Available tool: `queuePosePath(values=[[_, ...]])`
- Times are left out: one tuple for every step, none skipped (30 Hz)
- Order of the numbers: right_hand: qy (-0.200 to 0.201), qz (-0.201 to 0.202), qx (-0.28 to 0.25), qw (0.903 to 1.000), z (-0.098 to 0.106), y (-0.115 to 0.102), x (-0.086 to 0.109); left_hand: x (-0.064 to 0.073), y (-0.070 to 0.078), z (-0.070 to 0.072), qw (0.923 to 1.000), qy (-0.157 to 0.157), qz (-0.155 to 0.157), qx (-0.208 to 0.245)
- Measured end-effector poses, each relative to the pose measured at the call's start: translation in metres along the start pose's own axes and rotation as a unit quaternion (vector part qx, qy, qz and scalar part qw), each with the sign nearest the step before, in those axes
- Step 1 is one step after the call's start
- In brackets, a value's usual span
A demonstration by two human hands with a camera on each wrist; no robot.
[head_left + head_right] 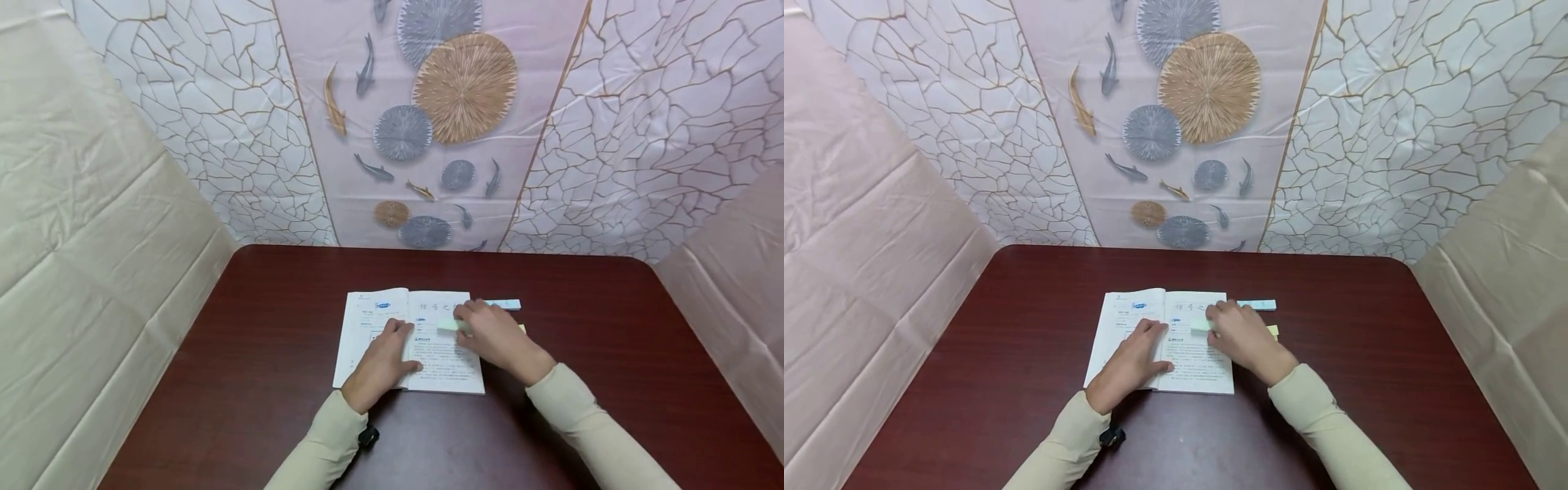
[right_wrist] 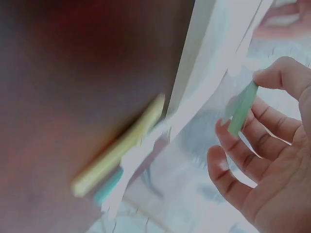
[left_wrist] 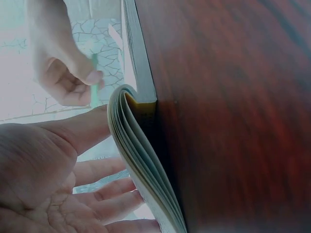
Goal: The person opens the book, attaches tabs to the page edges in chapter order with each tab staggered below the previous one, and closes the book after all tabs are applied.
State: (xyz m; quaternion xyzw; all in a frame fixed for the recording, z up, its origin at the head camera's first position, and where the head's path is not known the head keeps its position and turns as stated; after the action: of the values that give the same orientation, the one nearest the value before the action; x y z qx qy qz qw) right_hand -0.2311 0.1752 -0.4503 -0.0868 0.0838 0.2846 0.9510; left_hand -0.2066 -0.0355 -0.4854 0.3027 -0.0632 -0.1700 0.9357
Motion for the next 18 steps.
queuePosePath(values=[[-0.001,-0.004,0.000,1.0000,0.004,0.007,-0.002,0.001,0.000,0.001,1.0000,0.001,0.001,0.000],[0.000,-0.008,0.000,1.0000,0.007,0.014,-0.005,0.001,-0.001,0.002,1.0000,0.001,0.003,-0.001],[-0.002,-0.013,0.001,0.9999,0.010,0.021,-0.007,0.001,-0.001,0.002,1.0000,0.002,0.002,-0.004],[-0.006,-0.022,0.002,0.9997,0.012,0.030,-0.010,0.001,-0.002,0.003,1.0000,0.002,0.003,-0.005],[-0.013,-0.034,0.000,0.9993,0.014,0.039,-0.012,0.001,-0.002,0.003,1.0000,0.002,0.003,-0.005],[-0.019,-0.044,-0.006,0.9988,0.015,0.048,-0.015,0.001,-0.002,0.004,1.0000,0.001,0.003,-0.006],[-0.029,-0.058,-0.017,0.9977,0.014,0.058,-0.017,0.001,-0.002,0.004,1.0000,0.001,0.001,-0.006],[-0.041,-0.074,-0.030,0.9960,0.014,0.067,-0.019,0.001,-0.002,0.004,1.0000,0.002,0.000,-0.006],[-0.055,-0.090,-0.042,0.9936,0.012,0.076,-0.021,0.000,-0.002,0.004,1.0000,0.002,0.000,-0.006],[-0.067,-0.102,-0.055,0.9909,0.010,0.084,-0.023,0.000,-0.002,0.003,1.0000,0.001,0.002,-0.006],[-0.079,-0.114,-0.068,0.9880,0.008,0.092,-0.024,0.000,-0.002,0.003,1.0000,0.000,0.002,-0.007],[-0.090,-0.120,-0.077,0.9858,0.005,0.098,-0.025,-0.001,-0.002,0.002,1.0000,-0.002,0.003,-0.008],[-0.099,-0.126,-0.080,0.9839,0.003,0.103,-0.026,-0.001,-0.002,0.001,1.0000,-0.002,0.002,-0.007],[-0.106,-0.126,-0.077,0.9833,0.001,0.108,-0.027,-0.001,-0.002,0.000,1.0000,-0.004,0.002,-0.009],[-0.111,-0.127,-0.075,0.9828,-0.002,0.111,-0.028,-0.001,-0.002,0.000,0.9999,-0.005,0.001,-0.010],[-0.116,-0.126,-0.073,0.9826,-0.003,0.114,-0.029,-0.001,-0.001,0.000,0.9999,-0.005,-0.001,-0.012],[-0.119,-0.126,-0.069,0.9825,-0.005,0.116,-0.030,-0.001,-0.002,0.000,0.9999,-0.003,-0.003,-0.013],[-0.121,-0.126,-0.067,0.9823,-0.006,0.117,-0.031,-0.001,-0.001,0.000,0.9999,-0.002,-0.004,-0.014]])
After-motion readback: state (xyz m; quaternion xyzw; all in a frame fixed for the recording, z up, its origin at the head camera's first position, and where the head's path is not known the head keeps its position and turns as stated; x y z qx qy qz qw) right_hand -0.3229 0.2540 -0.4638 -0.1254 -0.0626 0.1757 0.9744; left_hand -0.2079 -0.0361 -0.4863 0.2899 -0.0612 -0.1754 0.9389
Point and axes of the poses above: each hand's wrist, its own x-axis away from the middle knuckle, its own z-axis out of the back of the hand, y = z × x, the point moved 3 cm from there along -x, towards the middle knuckle
